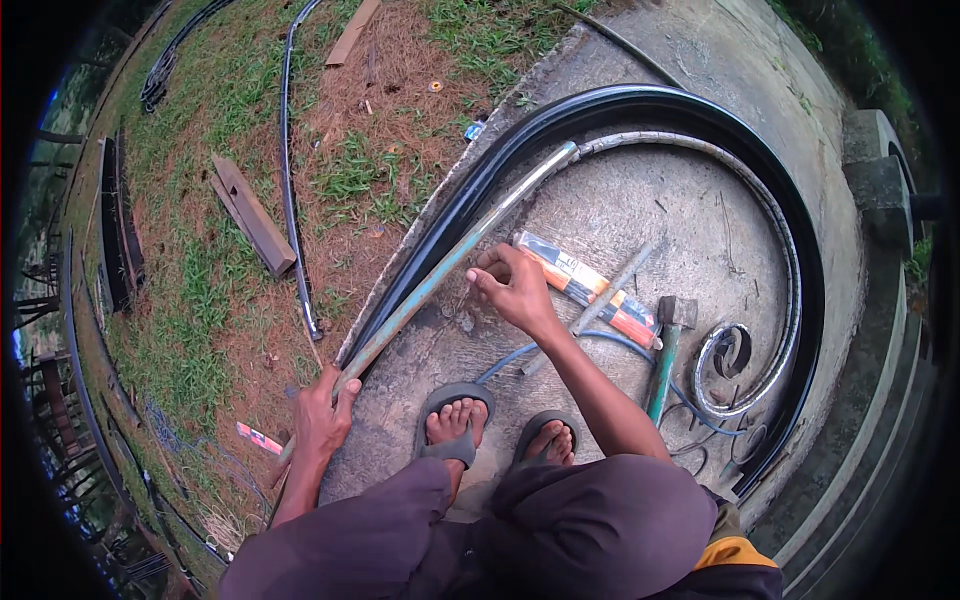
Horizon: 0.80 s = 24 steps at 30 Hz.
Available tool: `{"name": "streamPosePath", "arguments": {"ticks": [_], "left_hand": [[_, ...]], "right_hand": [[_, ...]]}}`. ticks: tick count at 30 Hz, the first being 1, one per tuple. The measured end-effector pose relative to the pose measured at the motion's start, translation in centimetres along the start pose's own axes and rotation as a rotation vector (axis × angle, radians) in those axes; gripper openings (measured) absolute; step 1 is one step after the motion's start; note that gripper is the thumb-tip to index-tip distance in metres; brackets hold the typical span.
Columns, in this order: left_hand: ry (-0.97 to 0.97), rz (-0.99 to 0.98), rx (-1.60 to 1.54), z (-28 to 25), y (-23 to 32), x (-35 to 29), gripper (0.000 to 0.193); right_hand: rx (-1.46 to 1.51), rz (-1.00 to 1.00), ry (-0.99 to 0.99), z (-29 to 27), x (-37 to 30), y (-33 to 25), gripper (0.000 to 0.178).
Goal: The person welds metal segments together, handles a long metal tube and metal bars, measures a curved metal piece with a tape measure, and uses an angle grinder.
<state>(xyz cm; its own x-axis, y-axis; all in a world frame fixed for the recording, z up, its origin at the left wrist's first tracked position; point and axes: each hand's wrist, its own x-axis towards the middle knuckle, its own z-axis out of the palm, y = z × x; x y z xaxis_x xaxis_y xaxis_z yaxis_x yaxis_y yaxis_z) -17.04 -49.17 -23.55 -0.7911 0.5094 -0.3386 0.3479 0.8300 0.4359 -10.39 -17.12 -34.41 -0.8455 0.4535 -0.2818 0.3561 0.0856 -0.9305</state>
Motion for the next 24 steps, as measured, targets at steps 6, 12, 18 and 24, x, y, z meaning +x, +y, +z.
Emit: {"name": "streamPosePath", "arguments": {"ticks": [6,12,18,24], "left_hand": [[0.011,0.006,0.018,0.8,0.1,-0.4,0.037],[0.025,0.017,-0.029,0.9,0.3,-0.3,0.035],[0.063,0.023,0.003,0.5,0.3,-0.9,0.033],[0.047,0.037,-0.005,1.0,0.0,-0.5,0.032]], "right_hand": [[-0.109,-0.126,0.122,-0.3,-0.8,-0.7,0.026],[-0.475,-0.531,0.336,-2.2,-0.1,-1.7,0.037],[-0.706,-0.787,0.261,-4.6,2.7,-1.9,0.058],[-0.737,-0.816,0.219,-6.5,4.3,-2.1,0.052]]}}
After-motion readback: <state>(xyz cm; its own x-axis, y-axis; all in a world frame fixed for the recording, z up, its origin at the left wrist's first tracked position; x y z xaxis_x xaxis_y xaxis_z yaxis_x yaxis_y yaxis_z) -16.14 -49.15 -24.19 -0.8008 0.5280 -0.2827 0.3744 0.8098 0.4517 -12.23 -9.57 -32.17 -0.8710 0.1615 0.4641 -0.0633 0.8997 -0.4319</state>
